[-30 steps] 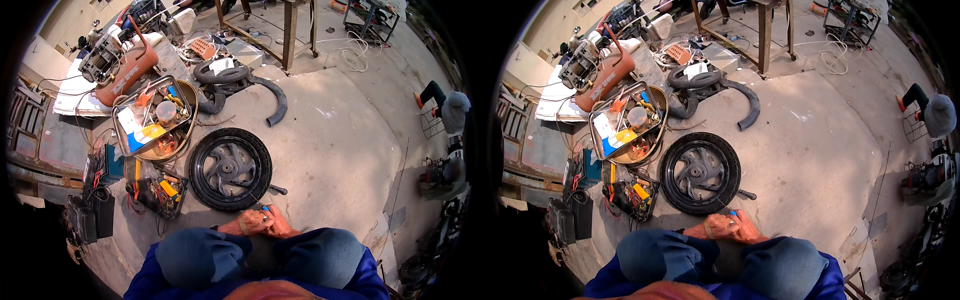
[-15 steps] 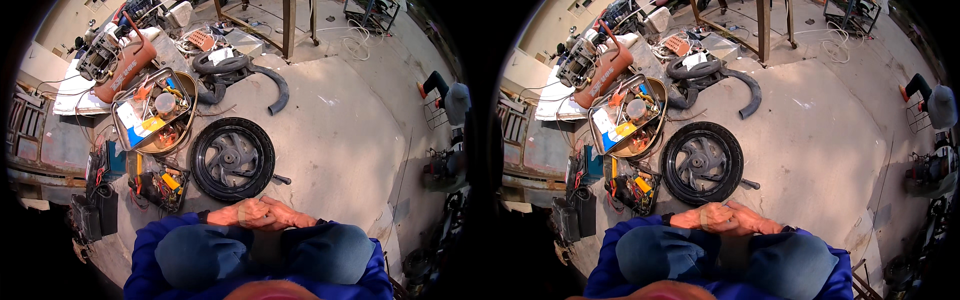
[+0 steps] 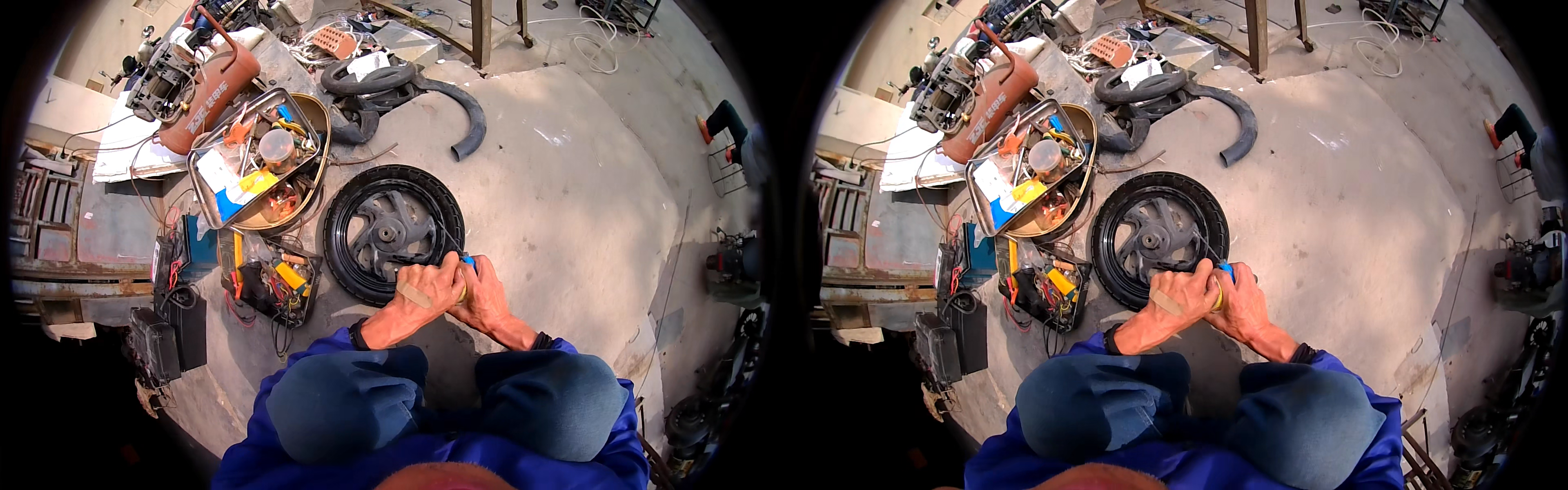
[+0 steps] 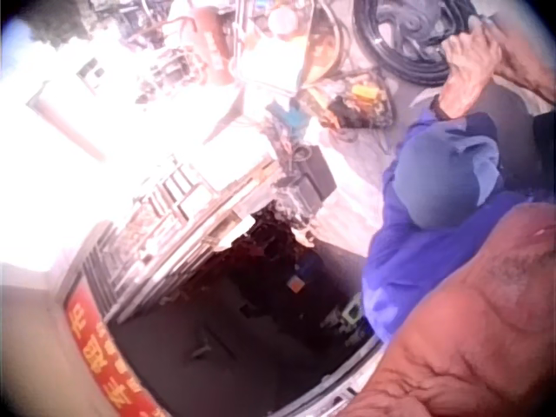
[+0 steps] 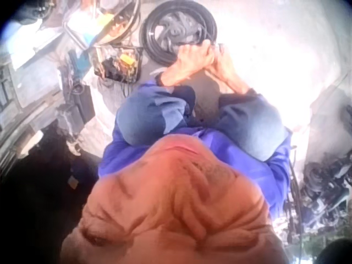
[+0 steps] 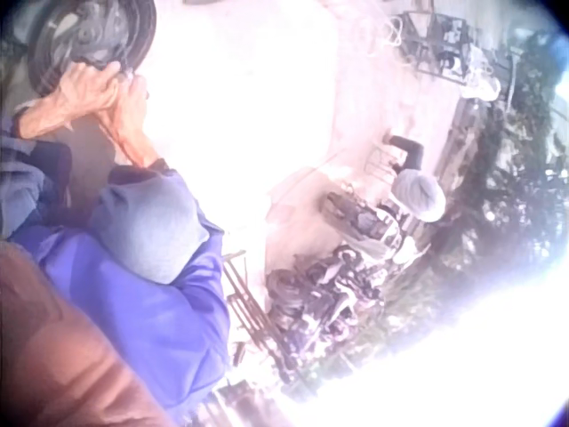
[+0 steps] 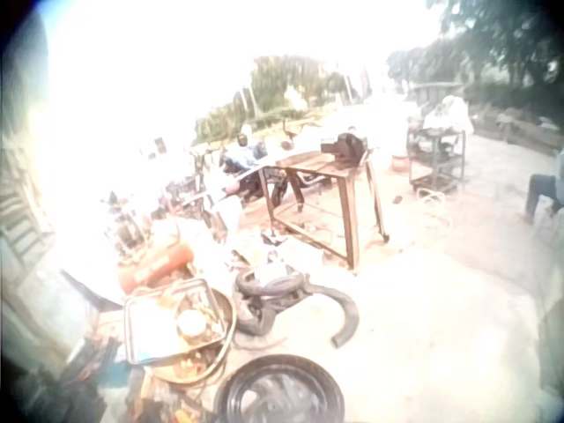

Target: The person picks up a small tire and uses a screwdriver to pry the tire off the rim. They then apply a substance from a small container onto the tire bead using the screwdriver.

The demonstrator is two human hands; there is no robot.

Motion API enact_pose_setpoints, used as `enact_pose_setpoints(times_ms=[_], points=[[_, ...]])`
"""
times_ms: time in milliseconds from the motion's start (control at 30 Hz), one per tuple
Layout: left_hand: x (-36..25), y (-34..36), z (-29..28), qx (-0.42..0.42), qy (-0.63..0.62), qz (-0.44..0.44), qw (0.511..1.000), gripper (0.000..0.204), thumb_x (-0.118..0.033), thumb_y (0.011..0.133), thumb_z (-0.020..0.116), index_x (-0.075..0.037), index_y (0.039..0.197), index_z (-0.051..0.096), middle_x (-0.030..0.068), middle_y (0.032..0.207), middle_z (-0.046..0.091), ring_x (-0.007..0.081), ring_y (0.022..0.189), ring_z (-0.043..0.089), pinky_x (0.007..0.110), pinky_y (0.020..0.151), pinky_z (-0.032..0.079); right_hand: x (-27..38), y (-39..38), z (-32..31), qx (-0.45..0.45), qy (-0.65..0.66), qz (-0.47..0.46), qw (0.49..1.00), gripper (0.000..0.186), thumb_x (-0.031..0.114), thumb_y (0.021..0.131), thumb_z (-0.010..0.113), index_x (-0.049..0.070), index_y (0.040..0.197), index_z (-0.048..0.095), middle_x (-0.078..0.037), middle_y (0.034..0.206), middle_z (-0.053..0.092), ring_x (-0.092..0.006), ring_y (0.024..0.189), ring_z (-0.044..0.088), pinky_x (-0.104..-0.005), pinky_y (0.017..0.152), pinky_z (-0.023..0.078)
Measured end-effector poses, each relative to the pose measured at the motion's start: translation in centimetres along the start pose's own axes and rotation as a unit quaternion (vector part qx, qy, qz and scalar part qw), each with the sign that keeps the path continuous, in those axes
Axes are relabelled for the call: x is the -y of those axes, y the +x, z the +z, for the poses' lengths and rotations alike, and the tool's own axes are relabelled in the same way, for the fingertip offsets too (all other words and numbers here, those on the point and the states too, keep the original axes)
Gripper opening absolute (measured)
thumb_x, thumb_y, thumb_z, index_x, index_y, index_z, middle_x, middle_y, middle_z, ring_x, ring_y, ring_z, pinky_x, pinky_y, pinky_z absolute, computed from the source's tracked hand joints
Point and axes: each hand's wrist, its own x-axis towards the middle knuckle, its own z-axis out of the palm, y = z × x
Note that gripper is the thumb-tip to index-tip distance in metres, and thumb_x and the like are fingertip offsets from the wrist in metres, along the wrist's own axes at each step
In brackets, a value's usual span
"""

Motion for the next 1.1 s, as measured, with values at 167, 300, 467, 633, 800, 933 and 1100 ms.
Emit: enact_pose_setpoints(times_ms=[167, 300, 467, 633, 800, 933, 1100], points=[[-0.1, -1.1, -2.7, 0.107, 0.011, 0.109, 0.988, 0.036, -0.034, 0.092, 0.08, -0.011, 0.115, 0.066, 0.0076, 0.086, 0.07, 0.0223, 0.074, 0.07, 0.036, 0.053, 0.053, -2.4, -1.7, 0.9, 0.053, 0.004, -0.028, 0.998, 0.078, 0.032, 0.072, 0.097, 0.013, 0.139, 0.061, -0.018, 0.12, 0.055, -0.045, 0.111, 0.062, -0.0544, 0.084, 0.057], [1.4, -3.0, -1.5, 0.113, 0.009, 0.28, 0.953, 0.04, -0.023, 0.087, 0.073, -0.014, 0.126, 0.068, 0.0058, 0.104, 0.064, 0.0203, 0.094, 0.064, 0.029, 0.069, 0.054, -2.3, -3.4, 0.0, 0.109, 0.018, 0.016, 0.994, 0.079, 0.03, 0.073, 0.097, 0.013, 0.142, 0.061, -0.019, 0.125, 0.056, -0.0461, 0.112, 0.063, -0.0538, 0.092, 0.058], [0.6, -7.2, 1.3, 0.098, -0.046, 0.19, 0.976, 0.045, -0.039, 0.093, 0.079, -0.003, 0.118, 0.068, 0.0069, 0.089, 0.063, 0.0211, 0.082, 0.064, 0.034, 0.058, 0.057, -2.9, -5.5, 2.5, 0.122, 0.09, 0.018, 0.988, 0.074, 0.024, 0.076, 0.095, 0.012, 0.141, 0.062, -0.019, 0.127, 0.058, -0.0458, 0.116, 0.065, -0.0531, 0.097, 0.058], [-0.8, -9.3, 3.5, 0.141, 0.037, 0.108, 0.983, 0.055, -0.058, 0.088, 0.081, -0.007, 0.107, 0.071, 0.0017, 0.075, 0.062, 0.0174, 0.074, 0.066, 0.031, 0.054, 0.052, -4.2, -6.5, 3.4, 0.143, 0.069, 0.033, 0.987, 0.072, 0.015, 0.08, 0.089, 0.007, 0.144, 0.058, -0.021, 0.13, 0.055, -0.0487, 0.118, 0.061, -0.0525, 0.098, 0.056], [-0.2, -7.6, 0.8, 0.136, 0.003, 0.253, 0.958, 0.053, -0.047, 0.084, 0.083, -0.008, 0.118, 0.068, 0.0061, 0.097, 0.067, 0.0184, 0.09, 0.068, 0.029, 0.064, 0.054, -5.1, -7.5, 4.6, 0.161, 0.1, 0.009, 0.982, 0.078, 0.013, 0.076, 0.091, 0.008, 0.146, 0.058, -0.02, 0.134, 0.054, -0.0474, 0.125, 0.059, -0.0528, 0.1, 0.056], [0.2, -8.5, 1.7, 0.171, -0.038, 0.247, 0.953, 0.041, -0.027, 0.086, 0.077, -0.006, 0.12, 0.066, 0.0075, 0.105, 0.065, 0.0192, 0.094, 0.067, 0.029, 0.065, 0.055, -5.4, -7.5, 5.0, 0.162, 0.1, -0.004, 0.982, 0.078, 0.013, 0.075, 0.09, 0.01, 0.146, 0.058, -0.02, 0.135, 0.053, -0.0477, 0.126, 0.059, -0.0531, 0.101, 0.056], [-1.1, -9.8, 2.9, 0.199, 0.034, 0.156, 0.967, 0.049, -0.049, 0.088, 0.082, -0.004, 0.105, 0.069, 0.0055, 0.088, 0.064, 0.0195, 0.081, 0.066, 0.031, 0.06, 0.052, -5.1, -7.4, 4.5, 0.149, 0.075, -0.017, 0.986, 0.07, 0.009, 0.081, 0.088, 0.014, 0.144, 0.059, -0.018, 0.131, 0.055, -0.0471, 0.123, 0.061, -0.0531, 0.1, 0.057]])
